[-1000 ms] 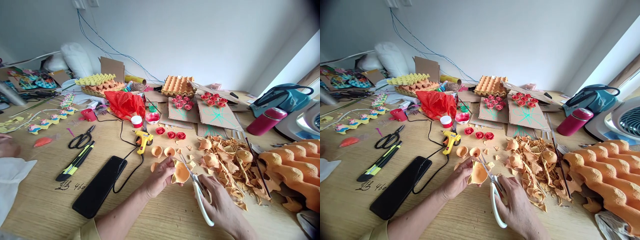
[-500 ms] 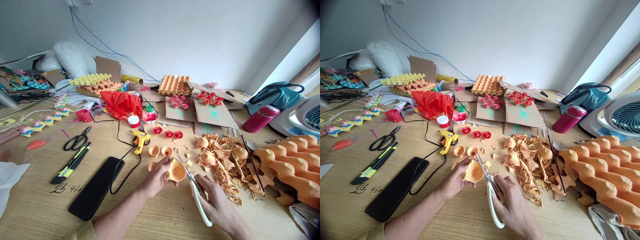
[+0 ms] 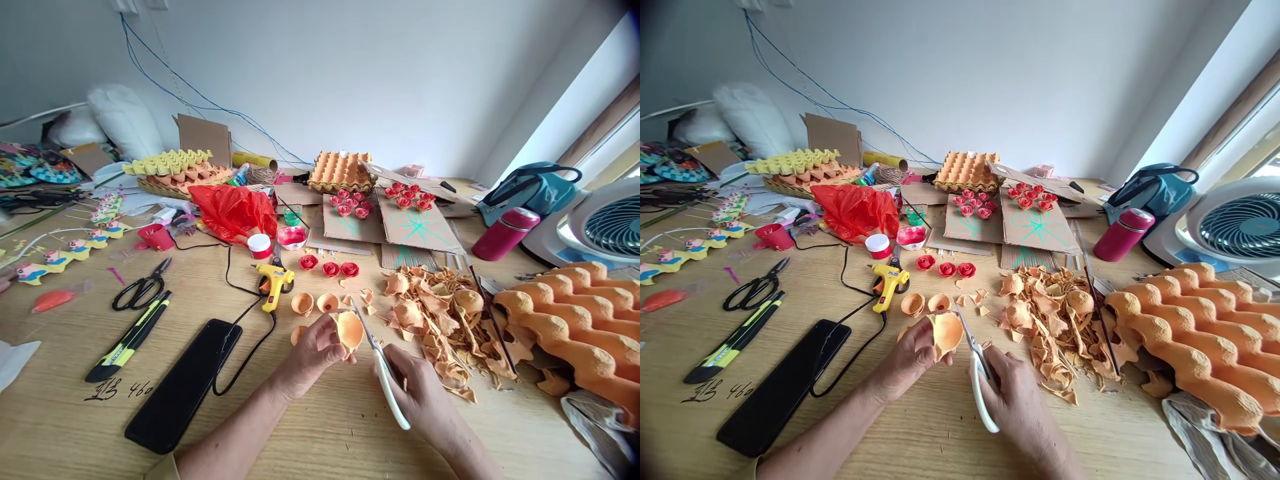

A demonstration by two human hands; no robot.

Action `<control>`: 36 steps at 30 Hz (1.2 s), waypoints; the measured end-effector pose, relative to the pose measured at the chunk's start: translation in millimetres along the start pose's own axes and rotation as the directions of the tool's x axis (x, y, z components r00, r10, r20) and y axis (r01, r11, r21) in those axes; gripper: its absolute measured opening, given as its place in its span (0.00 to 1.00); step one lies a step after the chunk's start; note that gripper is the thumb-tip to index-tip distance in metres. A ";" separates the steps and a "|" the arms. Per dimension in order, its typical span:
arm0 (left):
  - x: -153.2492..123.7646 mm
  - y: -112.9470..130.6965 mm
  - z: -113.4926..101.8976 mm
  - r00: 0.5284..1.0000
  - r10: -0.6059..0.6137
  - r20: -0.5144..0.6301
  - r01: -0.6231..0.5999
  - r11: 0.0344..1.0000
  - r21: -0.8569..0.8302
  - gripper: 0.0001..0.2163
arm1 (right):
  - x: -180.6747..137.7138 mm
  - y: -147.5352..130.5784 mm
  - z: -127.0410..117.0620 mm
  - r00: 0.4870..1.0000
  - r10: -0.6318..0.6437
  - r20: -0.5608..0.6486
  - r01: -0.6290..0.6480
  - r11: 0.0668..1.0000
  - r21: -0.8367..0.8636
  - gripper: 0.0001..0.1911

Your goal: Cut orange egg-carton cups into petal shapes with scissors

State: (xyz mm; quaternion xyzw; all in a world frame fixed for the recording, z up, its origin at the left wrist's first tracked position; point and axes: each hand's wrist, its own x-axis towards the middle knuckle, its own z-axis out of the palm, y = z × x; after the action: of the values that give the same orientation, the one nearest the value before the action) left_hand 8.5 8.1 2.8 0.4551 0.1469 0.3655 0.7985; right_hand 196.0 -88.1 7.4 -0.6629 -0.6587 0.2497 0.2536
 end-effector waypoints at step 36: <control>4.1 -2.3 -6.7 0.977 -0.040 -0.210 0.009 0.989 -0.148 0.18 | 1.4 -2.0 -13.0 1.000 -0.012 0.025 0.011 0.999 0.037 0.14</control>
State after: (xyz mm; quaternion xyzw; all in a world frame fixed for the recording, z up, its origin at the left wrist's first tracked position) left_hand 8.5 14.5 -2.4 0.3516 0.2099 0.4120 0.8140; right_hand 203.1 -86.8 18.5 -0.6513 -0.6608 0.2685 0.2590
